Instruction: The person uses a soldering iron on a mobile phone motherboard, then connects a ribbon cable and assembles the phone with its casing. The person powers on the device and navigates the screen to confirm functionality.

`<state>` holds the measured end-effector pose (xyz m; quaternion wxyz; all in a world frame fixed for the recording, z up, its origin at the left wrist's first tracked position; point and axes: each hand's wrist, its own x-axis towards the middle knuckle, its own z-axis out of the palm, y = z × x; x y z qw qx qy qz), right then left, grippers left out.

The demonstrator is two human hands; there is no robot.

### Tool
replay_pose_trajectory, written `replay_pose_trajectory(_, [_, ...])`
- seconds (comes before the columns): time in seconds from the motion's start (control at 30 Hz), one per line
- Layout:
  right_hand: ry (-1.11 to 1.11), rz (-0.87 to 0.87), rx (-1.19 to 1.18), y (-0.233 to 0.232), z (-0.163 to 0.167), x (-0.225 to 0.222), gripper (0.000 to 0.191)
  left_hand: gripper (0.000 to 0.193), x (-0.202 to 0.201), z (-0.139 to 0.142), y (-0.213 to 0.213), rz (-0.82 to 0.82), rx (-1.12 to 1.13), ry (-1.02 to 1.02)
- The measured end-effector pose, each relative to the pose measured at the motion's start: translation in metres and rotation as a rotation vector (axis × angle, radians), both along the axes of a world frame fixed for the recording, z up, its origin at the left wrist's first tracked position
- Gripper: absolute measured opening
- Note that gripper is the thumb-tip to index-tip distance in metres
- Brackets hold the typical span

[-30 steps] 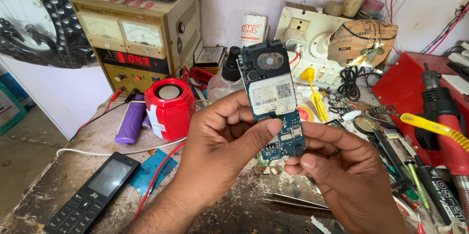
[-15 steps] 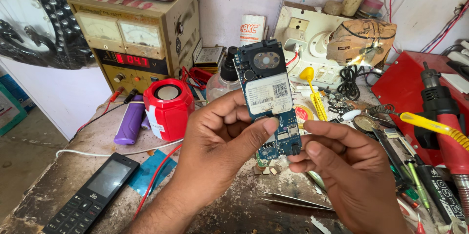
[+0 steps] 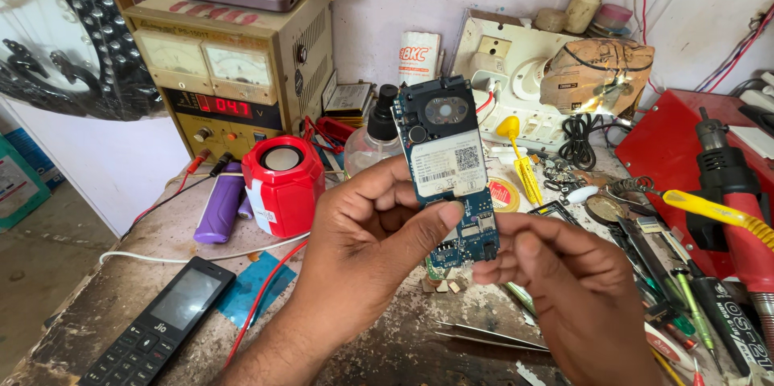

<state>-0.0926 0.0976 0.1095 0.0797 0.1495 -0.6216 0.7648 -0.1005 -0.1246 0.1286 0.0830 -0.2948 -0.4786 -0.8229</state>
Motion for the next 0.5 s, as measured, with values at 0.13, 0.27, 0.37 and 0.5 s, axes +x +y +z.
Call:
replay_pose_trajectory(0.13, [0.093,0.037,0.069,0.003,-0.009,0.002,0.03,0.028,0.001,0.0,-0.002,-0.027,0.009,0.008])
replay_pose_trajectory(0.27, [0.097,-0.002,0.102,0.005,-0.013,0.002,0.031,0.029,0.002,0.0,-0.001,-0.023,0.01,0.01])
replay_pose_trajectory(0.37, [0.085,0.02,0.065,0.005,-0.013,0.002,0.031,0.027,0.003,0.0,-0.002,-0.04,-0.004,-0.002])
replay_pose_trajectory(0.5, [0.126,0.083,0.029,0.005,-0.013,0.002,0.031,0.03,0.004,0.001,-0.001,-0.036,0.005,-0.002])
